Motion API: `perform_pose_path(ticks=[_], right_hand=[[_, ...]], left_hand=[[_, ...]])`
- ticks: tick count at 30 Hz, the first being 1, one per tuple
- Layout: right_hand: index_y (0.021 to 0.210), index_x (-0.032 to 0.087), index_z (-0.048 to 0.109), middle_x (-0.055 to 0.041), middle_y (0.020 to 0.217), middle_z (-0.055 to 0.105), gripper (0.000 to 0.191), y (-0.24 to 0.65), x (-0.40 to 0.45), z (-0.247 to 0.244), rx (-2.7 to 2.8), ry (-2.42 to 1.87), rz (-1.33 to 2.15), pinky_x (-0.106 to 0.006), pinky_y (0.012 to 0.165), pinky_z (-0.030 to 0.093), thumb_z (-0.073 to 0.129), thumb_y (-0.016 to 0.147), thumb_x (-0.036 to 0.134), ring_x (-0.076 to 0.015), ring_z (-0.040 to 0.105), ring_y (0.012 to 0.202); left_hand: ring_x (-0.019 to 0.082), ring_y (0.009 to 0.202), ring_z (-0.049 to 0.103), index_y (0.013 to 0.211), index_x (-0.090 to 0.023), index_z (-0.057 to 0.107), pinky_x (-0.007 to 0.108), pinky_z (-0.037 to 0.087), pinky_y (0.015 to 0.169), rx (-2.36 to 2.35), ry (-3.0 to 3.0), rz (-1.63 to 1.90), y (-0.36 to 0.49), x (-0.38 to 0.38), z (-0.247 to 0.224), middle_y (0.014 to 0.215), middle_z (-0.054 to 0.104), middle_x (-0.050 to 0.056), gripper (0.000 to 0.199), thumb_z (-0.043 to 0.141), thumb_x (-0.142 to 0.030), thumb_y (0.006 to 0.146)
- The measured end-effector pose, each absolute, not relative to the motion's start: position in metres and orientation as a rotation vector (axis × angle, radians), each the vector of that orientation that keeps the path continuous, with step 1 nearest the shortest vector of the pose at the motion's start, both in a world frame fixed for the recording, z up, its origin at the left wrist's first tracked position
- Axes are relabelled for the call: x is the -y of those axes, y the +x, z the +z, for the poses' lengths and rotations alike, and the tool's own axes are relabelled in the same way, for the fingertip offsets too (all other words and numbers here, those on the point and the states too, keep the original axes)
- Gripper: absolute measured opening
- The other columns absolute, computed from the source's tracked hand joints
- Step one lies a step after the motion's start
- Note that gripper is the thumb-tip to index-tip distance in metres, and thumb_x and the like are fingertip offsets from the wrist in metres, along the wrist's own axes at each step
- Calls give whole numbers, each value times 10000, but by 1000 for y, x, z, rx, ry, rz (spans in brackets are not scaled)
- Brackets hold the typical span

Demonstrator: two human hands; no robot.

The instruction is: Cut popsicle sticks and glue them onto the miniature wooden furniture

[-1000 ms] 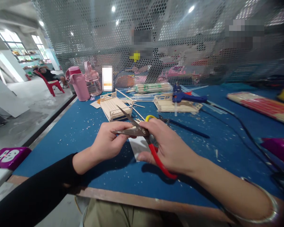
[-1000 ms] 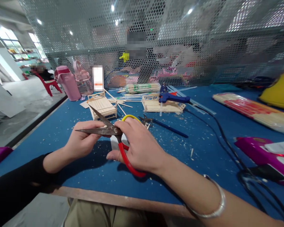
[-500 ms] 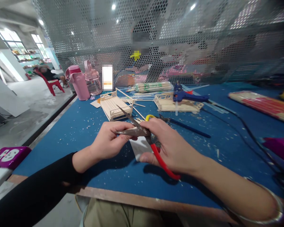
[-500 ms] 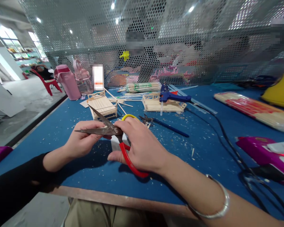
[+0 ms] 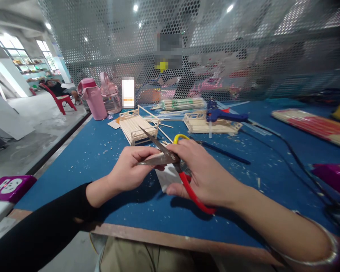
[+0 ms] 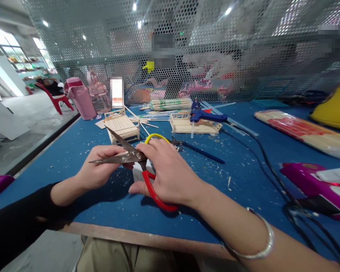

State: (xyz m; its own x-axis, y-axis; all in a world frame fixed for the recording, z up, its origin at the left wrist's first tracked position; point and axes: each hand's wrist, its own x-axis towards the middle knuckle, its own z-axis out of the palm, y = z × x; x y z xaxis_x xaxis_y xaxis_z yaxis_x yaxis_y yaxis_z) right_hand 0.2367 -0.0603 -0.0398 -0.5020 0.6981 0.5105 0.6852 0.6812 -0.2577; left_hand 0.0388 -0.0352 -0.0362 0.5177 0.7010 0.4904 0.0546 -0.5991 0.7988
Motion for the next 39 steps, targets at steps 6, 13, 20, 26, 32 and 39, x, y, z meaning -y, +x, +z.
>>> perform_pose_path(ticks=[6,13,20,26,32,39], right_hand=[[1150,138,546,-135,957,572,774,237,61,-39,2315,-1061,2,-435,763,434,585,655,732,-289,520,887],[1056,142,581,-89,833,571,697,234,62,-37,2276,-997,65,-352,655,448,510,711,744,-219,525,741],[948,175,604,-63,789,625,456,236,64,-36,2257,-1011,134,-290,592,432,543,800,602,-179,549,678],[966,209,547,14,708,613,225,224,68,-35,1804,-1055,467,-242,524,451,641,784,301,-113,546,565],[978,231,539,7,759,663,274,219,72,-31,1606,-965,736,-251,511,524,669,737,251,-114,608,551],[959,234,531,26,732,649,251,219,72,-30,1577,-907,834,-246,499,540,656,743,205,-113,628,544]], left_hand=[[132,626,651,746,-141,676,220,503,597,-596,2120,1081,36,33,-38,678,714,36,177,515,-141,820],[125,627,649,760,-144,677,217,496,604,-583,2236,1122,35,34,-36,674,713,32,199,497,-134,843],[144,644,643,742,-132,671,240,507,609,-602,2091,1099,38,34,-41,692,699,65,262,501,-269,886],[103,579,563,694,-138,581,217,464,585,-598,1773,900,46,34,-44,608,602,14,349,527,-434,872],[99,565,536,674,-144,548,229,456,578,-559,1602,718,50,35,-46,601,557,-1,444,584,-572,788],[87,529,534,670,-129,574,233,471,571,-532,1405,669,54,37,-46,567,557,-10,447,677,-561,713]])
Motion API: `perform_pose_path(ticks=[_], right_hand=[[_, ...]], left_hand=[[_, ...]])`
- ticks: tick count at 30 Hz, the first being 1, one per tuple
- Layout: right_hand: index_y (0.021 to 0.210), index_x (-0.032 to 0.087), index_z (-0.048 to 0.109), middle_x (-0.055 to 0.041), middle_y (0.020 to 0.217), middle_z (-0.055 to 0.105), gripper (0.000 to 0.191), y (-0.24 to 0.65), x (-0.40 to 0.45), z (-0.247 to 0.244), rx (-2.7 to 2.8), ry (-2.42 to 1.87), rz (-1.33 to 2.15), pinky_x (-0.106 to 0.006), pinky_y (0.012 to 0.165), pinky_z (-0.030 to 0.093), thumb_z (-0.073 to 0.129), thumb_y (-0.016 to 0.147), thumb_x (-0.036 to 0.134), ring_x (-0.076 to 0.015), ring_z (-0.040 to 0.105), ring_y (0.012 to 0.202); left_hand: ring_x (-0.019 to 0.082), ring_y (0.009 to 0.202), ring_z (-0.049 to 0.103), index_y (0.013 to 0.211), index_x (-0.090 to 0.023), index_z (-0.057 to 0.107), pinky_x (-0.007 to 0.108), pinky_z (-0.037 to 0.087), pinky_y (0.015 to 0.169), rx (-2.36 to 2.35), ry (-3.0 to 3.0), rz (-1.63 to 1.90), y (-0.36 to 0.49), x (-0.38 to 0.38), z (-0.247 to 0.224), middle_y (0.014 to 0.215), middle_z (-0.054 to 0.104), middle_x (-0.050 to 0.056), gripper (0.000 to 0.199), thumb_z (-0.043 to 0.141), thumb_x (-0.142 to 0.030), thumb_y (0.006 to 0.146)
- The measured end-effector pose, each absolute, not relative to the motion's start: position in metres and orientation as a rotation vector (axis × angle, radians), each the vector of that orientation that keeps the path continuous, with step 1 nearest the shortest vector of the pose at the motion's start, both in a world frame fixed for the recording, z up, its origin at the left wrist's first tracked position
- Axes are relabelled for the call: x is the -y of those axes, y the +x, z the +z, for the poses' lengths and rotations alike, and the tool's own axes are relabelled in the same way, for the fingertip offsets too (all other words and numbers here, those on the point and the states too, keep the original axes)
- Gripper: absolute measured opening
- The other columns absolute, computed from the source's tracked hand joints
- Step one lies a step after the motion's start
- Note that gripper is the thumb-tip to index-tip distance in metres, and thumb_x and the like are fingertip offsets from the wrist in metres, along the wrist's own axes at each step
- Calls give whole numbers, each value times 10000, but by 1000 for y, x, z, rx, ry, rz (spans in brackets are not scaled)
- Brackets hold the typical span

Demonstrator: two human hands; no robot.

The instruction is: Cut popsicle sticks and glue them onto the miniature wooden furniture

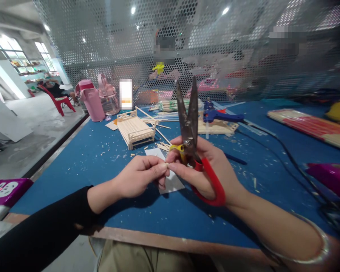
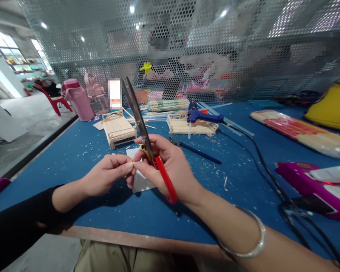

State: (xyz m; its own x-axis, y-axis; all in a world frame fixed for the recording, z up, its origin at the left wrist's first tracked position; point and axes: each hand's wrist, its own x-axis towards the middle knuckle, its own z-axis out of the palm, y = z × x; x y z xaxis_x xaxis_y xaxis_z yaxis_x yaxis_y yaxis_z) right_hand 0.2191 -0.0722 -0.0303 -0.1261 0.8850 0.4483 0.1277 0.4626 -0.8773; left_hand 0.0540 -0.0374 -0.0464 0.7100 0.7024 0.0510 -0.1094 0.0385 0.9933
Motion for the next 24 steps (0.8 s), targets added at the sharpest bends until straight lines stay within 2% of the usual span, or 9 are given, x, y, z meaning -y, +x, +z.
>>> perform_pose_path(ticks=[8,14,20,24], right_hand=[[970,222,529,43,706,621,297,219,69,-29,1499,-915,831,-237,534,536,672,713,181,-101,606,554],[1003,233,489,41,716,612,323,214,71,-33,1459,-922,834,-232,498,507,669,735,214,-98,588,521],[1012,231,536,-7,812,579,331,227,66,-37,1783,-1035,425,-291,637,496,683,738,343,-153,576,714],[1022,199,565,-48,855,591,403,233,63,-36,2073,-987,179,-327,668,480,708,719,423,-187,563,753]], left_hand=[[90,611,597,791,-127,637,194,461,549,-567,1270,774,57,42,-47,662,625,1,399,716,-508,700],[77,573,583,732,-125,623,179,450,530,-553,1184,815,59,44,-47,616,604,-11,377,748,-476,679],[88,589,590,728,-135,615,175,431,525,-498,1170,894,56,42,-46,613,603,-11,343,738,-455,708],[82,608,577,737,-138,632,186,437,570,-436,1245,926,52,37,-51,662,622,-7,313,703,-442,754]])
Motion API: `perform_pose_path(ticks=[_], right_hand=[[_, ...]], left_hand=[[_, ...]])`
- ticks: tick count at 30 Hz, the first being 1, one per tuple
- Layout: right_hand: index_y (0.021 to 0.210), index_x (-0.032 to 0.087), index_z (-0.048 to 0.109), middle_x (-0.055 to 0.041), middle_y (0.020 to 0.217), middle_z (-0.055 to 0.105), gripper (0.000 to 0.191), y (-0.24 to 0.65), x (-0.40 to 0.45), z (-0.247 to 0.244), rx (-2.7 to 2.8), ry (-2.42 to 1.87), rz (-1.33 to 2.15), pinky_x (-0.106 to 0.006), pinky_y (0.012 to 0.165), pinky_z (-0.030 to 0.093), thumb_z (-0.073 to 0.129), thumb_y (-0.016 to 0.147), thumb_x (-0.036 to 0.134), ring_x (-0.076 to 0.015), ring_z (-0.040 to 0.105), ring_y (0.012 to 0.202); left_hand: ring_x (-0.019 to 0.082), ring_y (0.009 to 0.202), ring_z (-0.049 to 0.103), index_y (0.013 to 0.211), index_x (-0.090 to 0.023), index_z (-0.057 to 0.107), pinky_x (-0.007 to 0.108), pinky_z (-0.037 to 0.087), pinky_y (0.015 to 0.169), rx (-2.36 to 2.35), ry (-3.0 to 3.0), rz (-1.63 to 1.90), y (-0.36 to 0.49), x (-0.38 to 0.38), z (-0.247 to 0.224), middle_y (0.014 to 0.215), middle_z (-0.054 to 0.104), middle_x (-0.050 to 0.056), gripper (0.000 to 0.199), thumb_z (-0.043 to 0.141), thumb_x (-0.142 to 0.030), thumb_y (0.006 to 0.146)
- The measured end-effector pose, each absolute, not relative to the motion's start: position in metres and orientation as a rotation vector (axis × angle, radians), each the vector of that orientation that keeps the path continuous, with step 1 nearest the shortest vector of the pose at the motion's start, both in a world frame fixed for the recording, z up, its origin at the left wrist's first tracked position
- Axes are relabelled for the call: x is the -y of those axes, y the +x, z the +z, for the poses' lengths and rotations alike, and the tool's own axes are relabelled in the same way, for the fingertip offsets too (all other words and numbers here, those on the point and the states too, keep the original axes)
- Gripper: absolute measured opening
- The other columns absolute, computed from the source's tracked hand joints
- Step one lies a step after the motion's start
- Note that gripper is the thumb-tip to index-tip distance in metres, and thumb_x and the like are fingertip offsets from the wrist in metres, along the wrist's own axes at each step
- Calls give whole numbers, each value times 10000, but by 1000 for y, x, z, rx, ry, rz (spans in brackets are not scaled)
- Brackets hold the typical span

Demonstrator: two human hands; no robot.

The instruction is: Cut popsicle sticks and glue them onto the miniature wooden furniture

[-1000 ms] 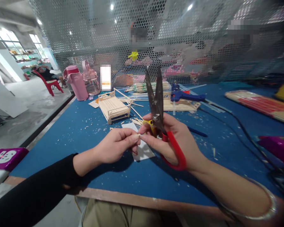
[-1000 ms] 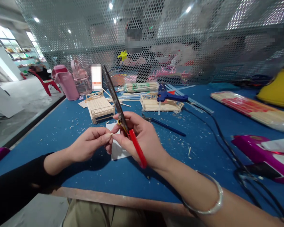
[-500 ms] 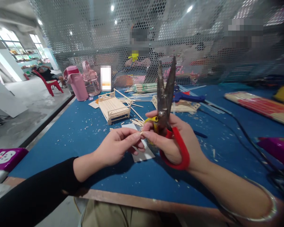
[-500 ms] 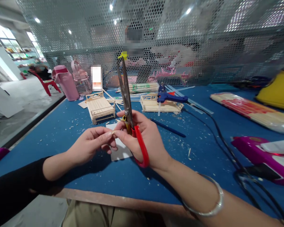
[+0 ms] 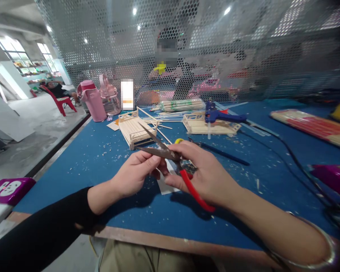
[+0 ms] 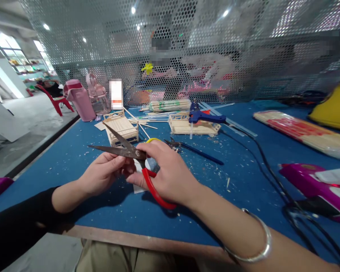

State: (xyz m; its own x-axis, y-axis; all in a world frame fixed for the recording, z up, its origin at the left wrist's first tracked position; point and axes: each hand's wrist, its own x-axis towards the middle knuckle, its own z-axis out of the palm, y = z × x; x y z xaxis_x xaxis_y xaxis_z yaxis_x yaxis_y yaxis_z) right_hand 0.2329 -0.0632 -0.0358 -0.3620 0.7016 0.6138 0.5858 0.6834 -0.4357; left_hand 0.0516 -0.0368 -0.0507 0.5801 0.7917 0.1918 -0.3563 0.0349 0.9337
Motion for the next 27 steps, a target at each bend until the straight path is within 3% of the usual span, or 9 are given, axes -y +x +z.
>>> perform_pose_path(ticks=[6,16,27], right_hand=[[1061,166,547,-92,904,601,509,233,61,-38,2198,-999,107,-371,701,475,698,706,497,-225,560,806],[1111,140,524,-112,953,595,646,237,60,-40,2233,-973,94,-400,739,464,708,667,572,-245,549,835],[1141,169,515,-98,969,593,639,235,61,-41,2235,-986,179,-387,743,466,687,688,585,-237,547,858]], left_hand=[[113,677,604,800,-162,613,217,432,609,-381,1367,891,43,30,-53,713,644,1,271,611,-429,840],[114,679,603,761,-155,604,231,430,635,-427,1345,947,46,29,-54,732,670,12,261,647,-405,818],[118,663,594,720,-154,599,237,462,642,-472,1516,1050,47,34,-45,697,665,20,290,663,-428,792]])
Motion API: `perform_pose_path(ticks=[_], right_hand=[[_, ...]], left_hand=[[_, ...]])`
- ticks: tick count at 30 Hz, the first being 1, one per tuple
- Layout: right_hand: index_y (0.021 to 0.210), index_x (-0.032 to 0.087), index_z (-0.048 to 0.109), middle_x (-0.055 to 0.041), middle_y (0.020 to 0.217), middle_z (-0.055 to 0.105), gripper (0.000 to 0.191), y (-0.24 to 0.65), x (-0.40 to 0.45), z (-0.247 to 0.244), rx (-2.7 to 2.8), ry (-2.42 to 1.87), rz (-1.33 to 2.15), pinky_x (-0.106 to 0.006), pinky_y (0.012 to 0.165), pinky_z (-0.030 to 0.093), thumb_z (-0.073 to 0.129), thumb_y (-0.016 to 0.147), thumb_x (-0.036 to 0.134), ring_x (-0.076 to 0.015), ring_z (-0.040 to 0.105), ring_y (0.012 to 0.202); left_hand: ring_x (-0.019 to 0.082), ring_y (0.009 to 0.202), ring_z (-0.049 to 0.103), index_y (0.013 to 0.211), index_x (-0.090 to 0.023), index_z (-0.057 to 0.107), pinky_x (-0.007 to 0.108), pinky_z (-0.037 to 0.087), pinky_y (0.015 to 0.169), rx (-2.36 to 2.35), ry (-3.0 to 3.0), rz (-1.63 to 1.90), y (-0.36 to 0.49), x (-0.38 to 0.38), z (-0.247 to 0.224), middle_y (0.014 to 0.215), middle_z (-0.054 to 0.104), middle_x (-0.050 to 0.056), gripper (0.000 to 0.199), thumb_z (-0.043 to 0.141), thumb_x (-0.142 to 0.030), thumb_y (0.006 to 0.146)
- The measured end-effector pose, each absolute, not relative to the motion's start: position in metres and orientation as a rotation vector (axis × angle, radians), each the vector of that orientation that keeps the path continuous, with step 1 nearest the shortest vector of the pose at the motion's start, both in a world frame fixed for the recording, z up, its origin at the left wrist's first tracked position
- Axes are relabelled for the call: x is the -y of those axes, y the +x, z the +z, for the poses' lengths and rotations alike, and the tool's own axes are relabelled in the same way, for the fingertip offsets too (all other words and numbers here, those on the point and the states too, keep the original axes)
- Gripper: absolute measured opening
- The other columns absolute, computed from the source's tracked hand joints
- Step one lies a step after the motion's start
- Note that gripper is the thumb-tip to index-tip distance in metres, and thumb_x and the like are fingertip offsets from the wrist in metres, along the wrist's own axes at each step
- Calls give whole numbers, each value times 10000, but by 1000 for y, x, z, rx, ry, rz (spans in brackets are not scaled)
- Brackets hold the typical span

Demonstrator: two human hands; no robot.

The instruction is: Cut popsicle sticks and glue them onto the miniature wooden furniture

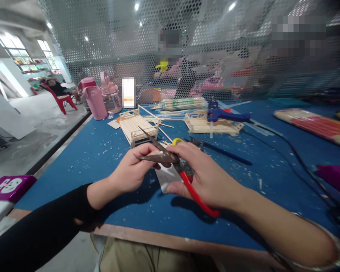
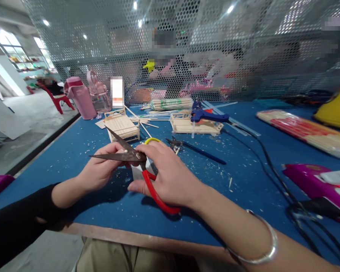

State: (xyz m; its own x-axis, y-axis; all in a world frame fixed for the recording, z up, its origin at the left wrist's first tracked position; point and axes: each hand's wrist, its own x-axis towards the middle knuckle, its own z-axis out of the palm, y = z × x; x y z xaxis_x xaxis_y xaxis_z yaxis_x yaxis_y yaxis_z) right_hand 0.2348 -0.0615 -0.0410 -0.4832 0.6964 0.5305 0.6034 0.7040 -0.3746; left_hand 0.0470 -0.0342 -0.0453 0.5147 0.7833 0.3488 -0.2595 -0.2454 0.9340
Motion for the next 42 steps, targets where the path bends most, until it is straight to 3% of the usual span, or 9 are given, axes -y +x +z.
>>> perform_pose_path(ticks=[12,20,28,42], right_hand=[[1113,178,528,-96,980,604,605,233,64,-40,2214,-946,231,-373,760,455,605,730,639,-233,552,866],[984,175,566,-74,874,596,498,229,66,-41,2151,-923,326,-320,681,455,516,800,635,-193,550,773],[1028,152,566,-62,816,593,459,230,69,-46,2127,-938,196,-289,609,459,531,829,564,-168,550,698],[1017,170,575,-54,809,651,454,226,67,-51,2094,-926,185,-283,648,481,490,848,582,-173,608,720]], left_hand=[[120,661,596,739,-157,603,245,500,646,-468,1560,1143,49,38,-44,717,656,22,284,669,-430,784],[135,648,597,754,-170,602,266,501,646,-567,1500,1189,52,42,-45,676,643,11,345,687,-505,737],[126,661,574,785,-169,638,250,477,639,-627,1642,1278,50,43,-49,728,645,17,275,625,-441,815],[137,721,604,802,-173,655,249,485,693,-629,1673,1309,53,50,-49,753,666,19,224,570,-368,872]])
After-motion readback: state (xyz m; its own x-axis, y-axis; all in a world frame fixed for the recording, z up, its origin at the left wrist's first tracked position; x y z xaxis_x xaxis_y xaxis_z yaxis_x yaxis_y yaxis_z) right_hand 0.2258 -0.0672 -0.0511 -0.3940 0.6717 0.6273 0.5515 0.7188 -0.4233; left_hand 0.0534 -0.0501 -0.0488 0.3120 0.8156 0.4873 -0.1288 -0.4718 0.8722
